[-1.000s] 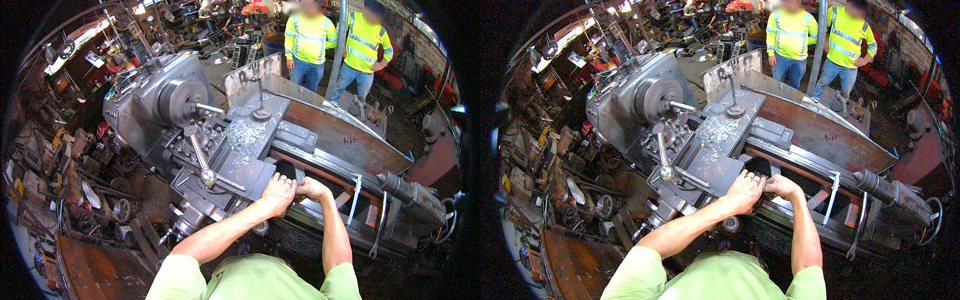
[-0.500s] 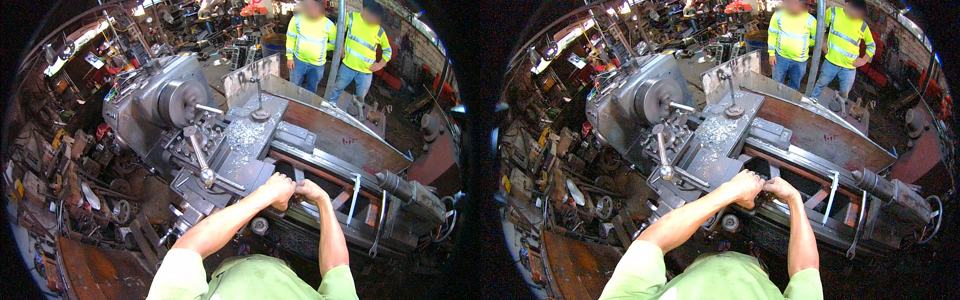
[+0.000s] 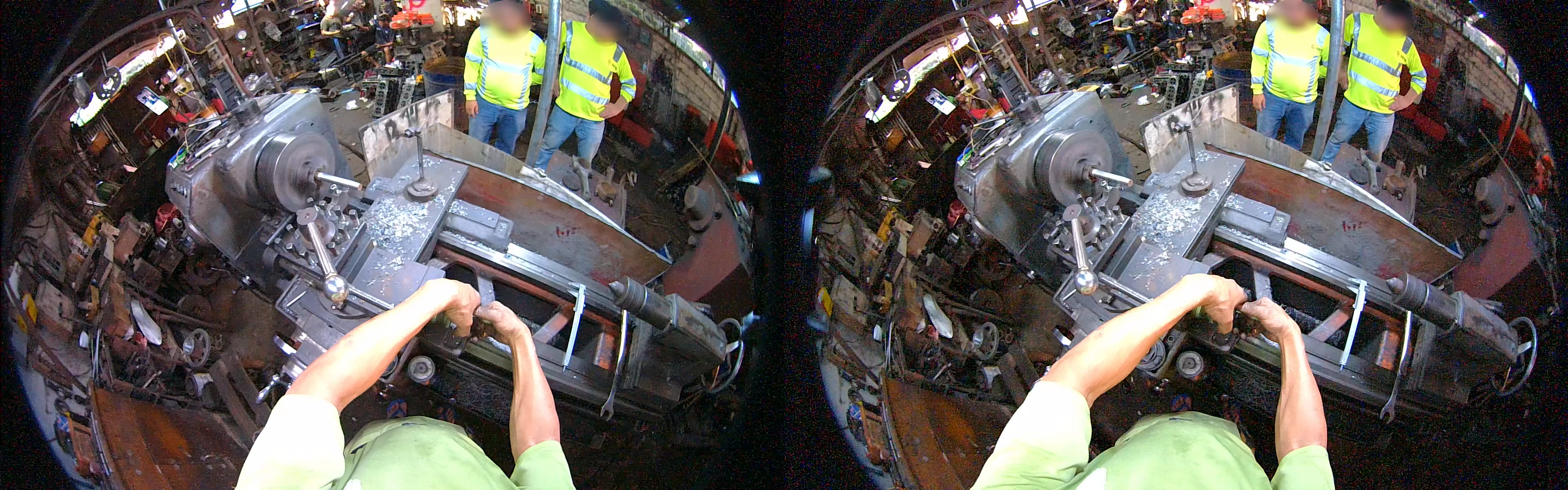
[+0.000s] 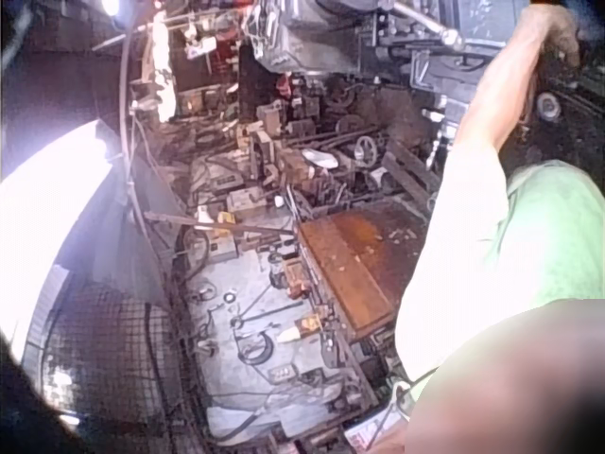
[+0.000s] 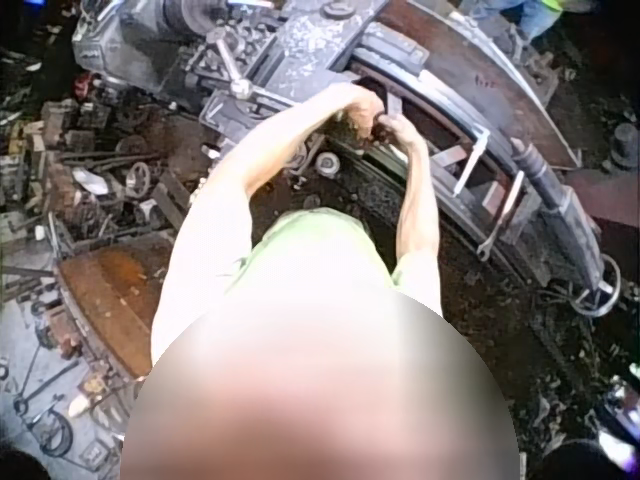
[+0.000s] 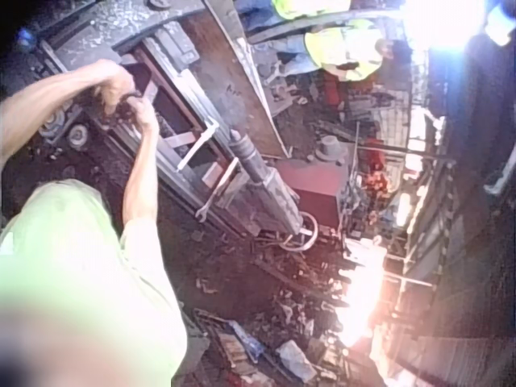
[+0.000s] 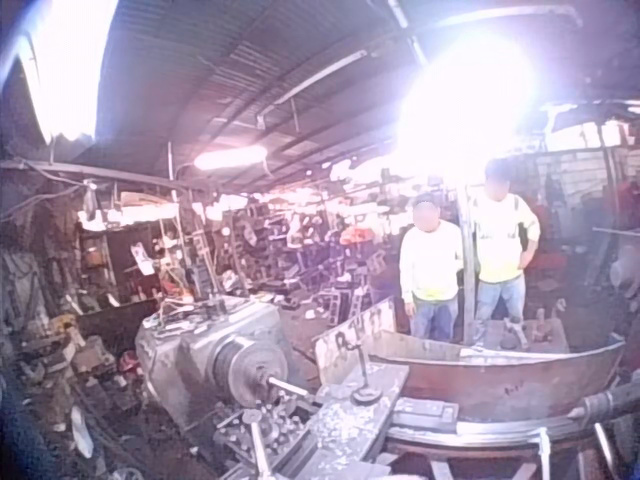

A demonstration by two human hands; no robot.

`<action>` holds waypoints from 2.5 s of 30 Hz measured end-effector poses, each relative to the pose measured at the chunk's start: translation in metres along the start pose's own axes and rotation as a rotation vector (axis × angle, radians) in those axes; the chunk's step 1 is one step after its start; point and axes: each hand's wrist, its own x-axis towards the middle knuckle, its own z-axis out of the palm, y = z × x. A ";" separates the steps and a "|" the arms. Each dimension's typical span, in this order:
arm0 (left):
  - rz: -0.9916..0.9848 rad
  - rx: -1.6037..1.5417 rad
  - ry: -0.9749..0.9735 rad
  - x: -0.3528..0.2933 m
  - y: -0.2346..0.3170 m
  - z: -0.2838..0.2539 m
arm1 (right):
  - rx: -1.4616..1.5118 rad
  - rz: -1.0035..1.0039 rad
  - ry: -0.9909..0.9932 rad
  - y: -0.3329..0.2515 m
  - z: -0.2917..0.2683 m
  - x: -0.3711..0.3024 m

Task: The person operates a metal lathe, adjusting the tool post and carriage, then uses a file to smooth the rotating workpiece. They repeatedly measure the workpiece with a caliper and continue filing while the lathe runs.

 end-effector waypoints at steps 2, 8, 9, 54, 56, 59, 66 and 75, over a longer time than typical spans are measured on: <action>0.038 -0.061 0.002 0.001 -0.006 -0.004 | -0.012 0.039 0.041 0.000 0.003 -0.002; 0.162 -0.226 0.035 0.007 -0.021 -0.003 | -0.124 0.036 0.027 -0.006 0.013 -0.011; 0.167 -0.238 0.040 0.007 -0.023 -0.004 | -0.145 0.036 0.016 -0.005 0.014 -0.012; -0.677 -1.017 0.392 -0.283 -0.146 0.381 | -0.799 -0.012 1.322 0.159 0.184 -0.115; -0.530 -0.948 0.660 -0.259 -0.124 0.378 | -0.826 0.093 1.295 0.166 0.193 -0.112; -0.275 -1.418 0.464 -0.250 -0.106 0.384 | -0.888 0.215 1.256 0.166 0.194 -0.106; -0.434 -1.008 0.605 -0.256 -0.152 0.405 | -0.951 0.395 1.072 0.137 0.169 -0.088; -0.437 -1.304 0.440 -0.274 -0.146 0.389 | -0.976 0.574 0.980 0.134 0.165 -0.067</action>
